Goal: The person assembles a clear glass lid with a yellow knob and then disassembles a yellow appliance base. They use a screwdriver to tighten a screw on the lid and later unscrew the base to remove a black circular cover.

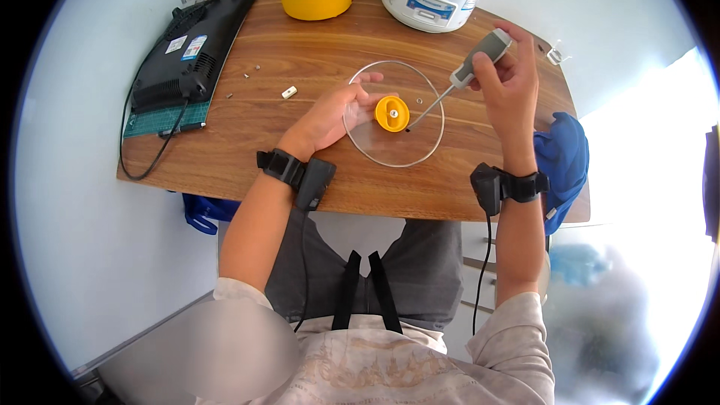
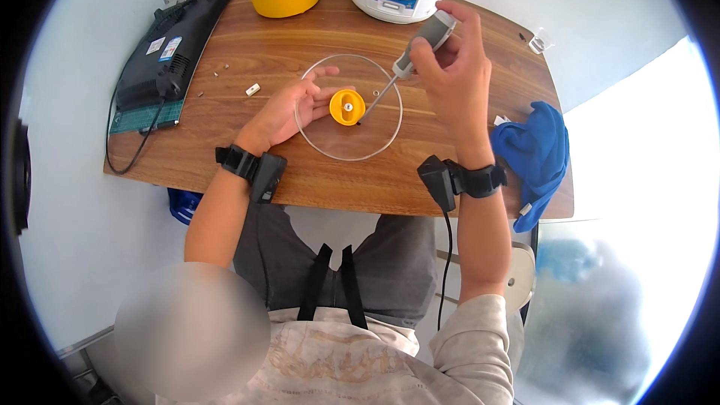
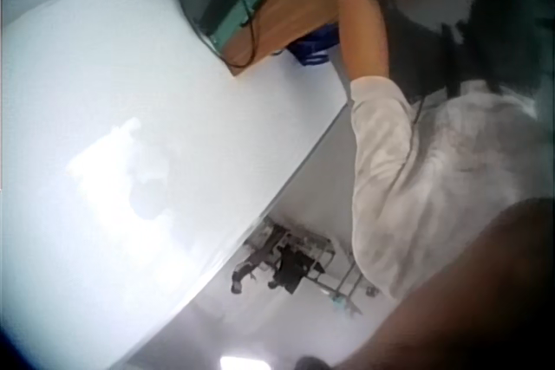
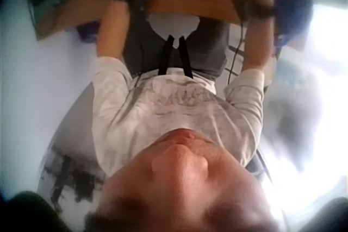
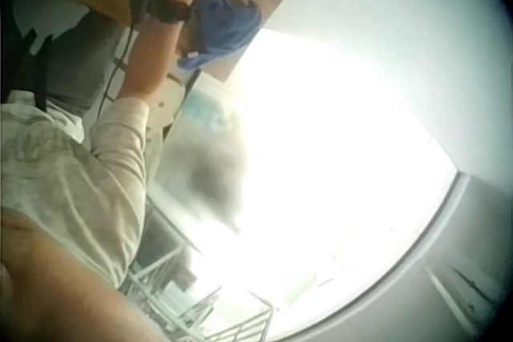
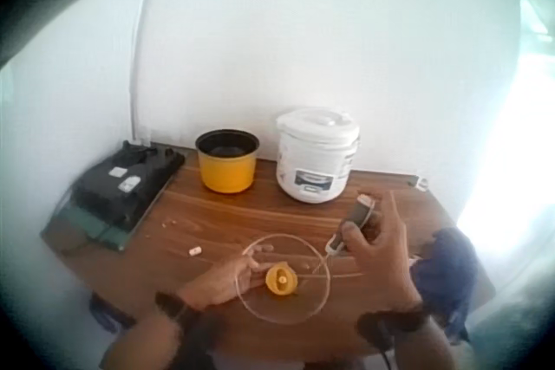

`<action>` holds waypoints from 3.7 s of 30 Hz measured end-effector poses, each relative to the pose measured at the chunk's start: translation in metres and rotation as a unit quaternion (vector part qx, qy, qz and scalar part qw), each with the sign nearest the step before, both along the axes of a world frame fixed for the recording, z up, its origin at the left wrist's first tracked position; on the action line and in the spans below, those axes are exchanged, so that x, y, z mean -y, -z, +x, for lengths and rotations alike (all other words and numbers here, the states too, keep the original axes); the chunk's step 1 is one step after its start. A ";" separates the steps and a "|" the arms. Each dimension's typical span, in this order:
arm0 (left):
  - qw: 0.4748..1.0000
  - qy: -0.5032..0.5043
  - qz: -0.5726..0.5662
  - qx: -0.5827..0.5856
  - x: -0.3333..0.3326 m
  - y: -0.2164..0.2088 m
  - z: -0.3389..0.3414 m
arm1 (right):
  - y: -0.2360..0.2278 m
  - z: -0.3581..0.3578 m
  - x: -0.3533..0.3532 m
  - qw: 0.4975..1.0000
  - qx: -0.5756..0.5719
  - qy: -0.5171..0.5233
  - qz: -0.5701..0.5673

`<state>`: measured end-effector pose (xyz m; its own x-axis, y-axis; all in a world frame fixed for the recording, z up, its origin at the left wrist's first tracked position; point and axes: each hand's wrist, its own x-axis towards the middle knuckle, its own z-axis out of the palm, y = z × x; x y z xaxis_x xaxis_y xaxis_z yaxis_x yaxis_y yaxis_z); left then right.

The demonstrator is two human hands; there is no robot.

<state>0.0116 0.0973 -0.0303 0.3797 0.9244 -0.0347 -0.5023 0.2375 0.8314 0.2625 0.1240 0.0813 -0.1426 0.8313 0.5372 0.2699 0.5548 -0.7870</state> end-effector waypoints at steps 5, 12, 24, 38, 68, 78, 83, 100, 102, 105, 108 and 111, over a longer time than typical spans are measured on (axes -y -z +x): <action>1.000 -0.005 0.006 -0.017 -0.001 -0.002 0.002 | 0.012 -0.009 -0.010 0.999 -0.027 0.015 0.009; 1.000 -0.004 0.010 -0.025 -0.005 0.002 0.000 | 0.026 -0.006 -0.019 0.994 -0.080 0.051 0.053; 0.999 0.010 -0.002 -0.032 -0.004 -0.002 0.001 | 0.038 -0.002 -0.020 0.990 -0.124 0.040 0.047; 0.999 0.010 0.002 -0.034 -0.003 -0.001 0.000 | 0.049 -0.001 -0.021 0.992 -0.084 0.053 0.080; 0.999 -0.014 0.007 -0.049 -0.005 0.003 0.002 | 0.050 0.001 -0.019 0.986 -0.079 0.013 0.143; 0.999 -0.006 0.006 -0.051 -0.002 -0.002 0.003 | 0.051 0.004 -0.017 0.988 -0.077 0.027 0.132; 0.999 -0.001 -0.004 -0.045 -0.002 -0.003 0.002 | 0.051 0.004 -0.014 0.988 -0.080 0.018 0.134; 0.998 -0.015 0.017 -0.051 -0.001 -0.004 0.004 | 0.052 0.002 -0.013 0.987 -0.096 0.075 0.107; 0.998 -0.012 0.014 -0.052 -0.002 -0.001 0.003 | 0.053 0.001 -0.013 0.988 -0.096 0.072 0.101; 0.999 -0.004 0.016 -0.048 -0.003 0.000 0.003 | 0.051 0.000 -0.012 0.987 -0.105 0.068 0.098; 0.999 -0.009 0.011 -0.050 -0.006 0.005 0.000 | 0.053 0.002 -0.014 0.988 -0.097 0.066 0.099; 0.998 -0.012 0.013 -0.052 -0.006 0.008 -0.001 | 0.052 0.001 -0.012 0.988 -0.096 0.062 0.105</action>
